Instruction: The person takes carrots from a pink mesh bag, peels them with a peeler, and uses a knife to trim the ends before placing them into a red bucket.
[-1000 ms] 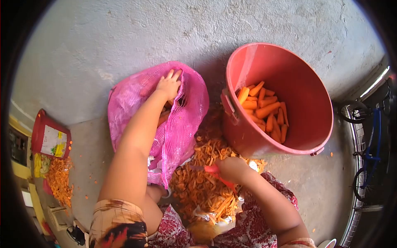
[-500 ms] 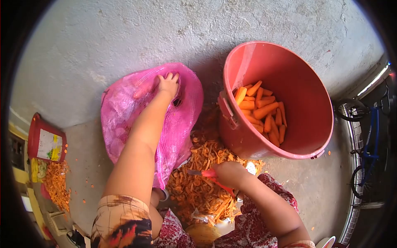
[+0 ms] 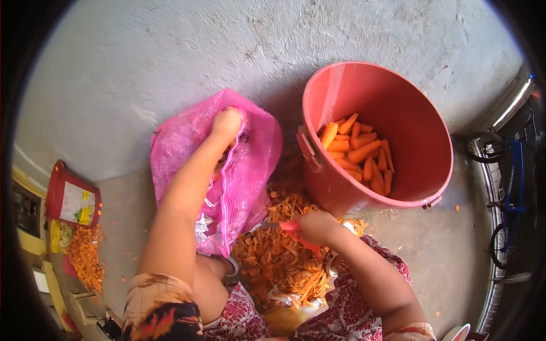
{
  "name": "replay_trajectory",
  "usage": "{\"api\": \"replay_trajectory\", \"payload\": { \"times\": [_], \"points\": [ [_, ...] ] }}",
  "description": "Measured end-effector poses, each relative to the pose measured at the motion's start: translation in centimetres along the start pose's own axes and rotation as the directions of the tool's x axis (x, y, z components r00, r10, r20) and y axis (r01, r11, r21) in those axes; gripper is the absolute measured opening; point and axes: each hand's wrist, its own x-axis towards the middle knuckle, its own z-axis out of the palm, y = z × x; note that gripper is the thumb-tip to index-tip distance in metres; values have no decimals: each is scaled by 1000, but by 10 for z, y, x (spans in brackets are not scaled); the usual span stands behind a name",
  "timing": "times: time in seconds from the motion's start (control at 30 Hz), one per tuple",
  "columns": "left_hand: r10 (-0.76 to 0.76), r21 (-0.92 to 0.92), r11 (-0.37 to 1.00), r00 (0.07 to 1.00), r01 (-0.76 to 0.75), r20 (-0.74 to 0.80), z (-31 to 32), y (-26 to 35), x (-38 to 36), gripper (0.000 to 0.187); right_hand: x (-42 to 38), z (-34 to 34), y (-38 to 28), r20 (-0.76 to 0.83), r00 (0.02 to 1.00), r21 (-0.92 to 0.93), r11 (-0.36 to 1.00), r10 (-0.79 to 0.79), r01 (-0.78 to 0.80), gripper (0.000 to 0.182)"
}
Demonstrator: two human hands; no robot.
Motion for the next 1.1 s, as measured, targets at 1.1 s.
{"api": "replay_trajectory", "payload": {
  "times": [1.1],
  "points": [
    [277, -196, -901, 862, 387, 425, -140, 116, -429, 41, -140, 47, -114, -585, 692, 800, 160, 423, 579, 20]
  ]
}}
